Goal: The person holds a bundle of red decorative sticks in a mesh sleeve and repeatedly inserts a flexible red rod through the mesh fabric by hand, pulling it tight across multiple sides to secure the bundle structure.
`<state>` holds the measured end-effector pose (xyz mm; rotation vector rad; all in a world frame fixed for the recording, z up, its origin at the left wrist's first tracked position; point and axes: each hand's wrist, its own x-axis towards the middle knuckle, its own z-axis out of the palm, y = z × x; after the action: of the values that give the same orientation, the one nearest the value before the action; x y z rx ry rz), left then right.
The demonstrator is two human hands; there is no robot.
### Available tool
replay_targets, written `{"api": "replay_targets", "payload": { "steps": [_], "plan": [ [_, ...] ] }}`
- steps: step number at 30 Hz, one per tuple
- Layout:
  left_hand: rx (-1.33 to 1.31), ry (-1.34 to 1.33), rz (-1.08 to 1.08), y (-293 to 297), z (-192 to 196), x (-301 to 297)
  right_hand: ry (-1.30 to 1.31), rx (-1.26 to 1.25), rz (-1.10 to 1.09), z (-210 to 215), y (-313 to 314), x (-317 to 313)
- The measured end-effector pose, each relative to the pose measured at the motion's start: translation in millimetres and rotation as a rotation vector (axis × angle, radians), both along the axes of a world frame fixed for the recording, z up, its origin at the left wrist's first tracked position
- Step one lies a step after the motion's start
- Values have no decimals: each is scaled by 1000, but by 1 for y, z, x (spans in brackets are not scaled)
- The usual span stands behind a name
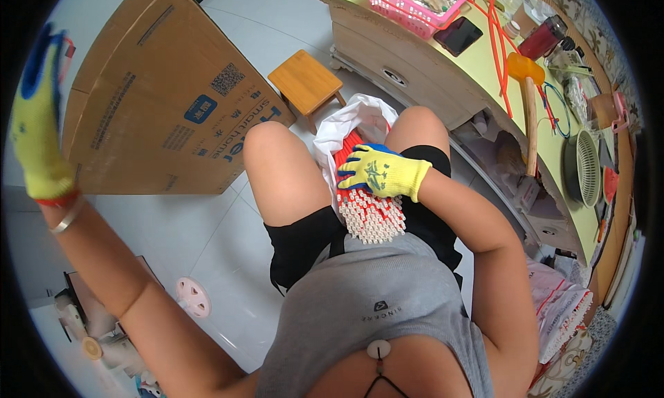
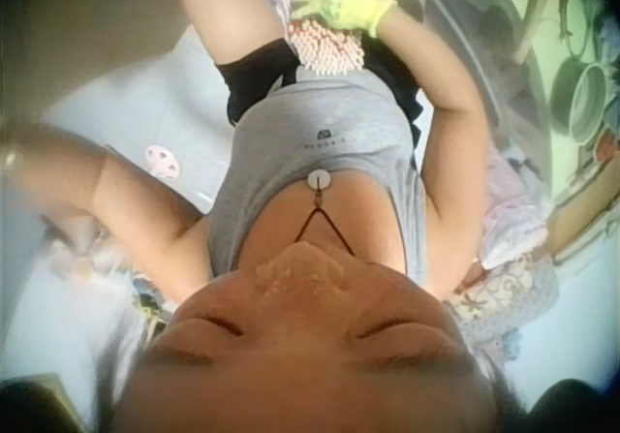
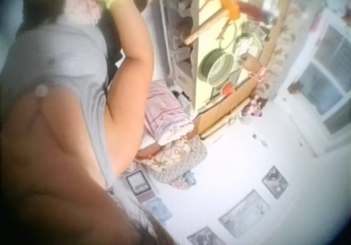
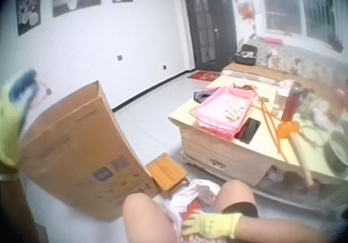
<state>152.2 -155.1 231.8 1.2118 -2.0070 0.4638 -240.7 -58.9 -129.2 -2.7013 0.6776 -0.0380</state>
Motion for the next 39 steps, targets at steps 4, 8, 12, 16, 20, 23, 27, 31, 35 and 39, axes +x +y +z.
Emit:
{"api": "replay_targets", "payload": {
  "steps": [4,8,12,16,20,23,27,31,35,39],
  "plan": [
    [202,-24,-191,43,-92,-76,-134,-106,-29,-26,3,-8],
    [710,298,-321,87,-156,-105,-325,-42,-110,-6,9,-9],
    [843,329,-382,98,-216,-127,-164,-38,30,14,23,-12],
    [778,359,-481,110,-239,-141,-94,-90,101,11,35,-15],
    [869,419,-488,112,-253,-140,-106,-87,111,22,34,-13],
    [782,442,-541,113,-254,-135,-542,-116,-56,56,37,-13],
    [785,391,-637,121,-254,-130,-1379,-142,-590,145,34,-79],
    [1808,1067,-881,140,-272,-140,-2413,690,-9,164,38,-223],
    [843,298,-984,129,-313,-173,-2736,893,19,108,60,-302],
    [1141,2009,-1128,117,-305,-193,-2894,717,-289,20,62,-315]
  ]
}}
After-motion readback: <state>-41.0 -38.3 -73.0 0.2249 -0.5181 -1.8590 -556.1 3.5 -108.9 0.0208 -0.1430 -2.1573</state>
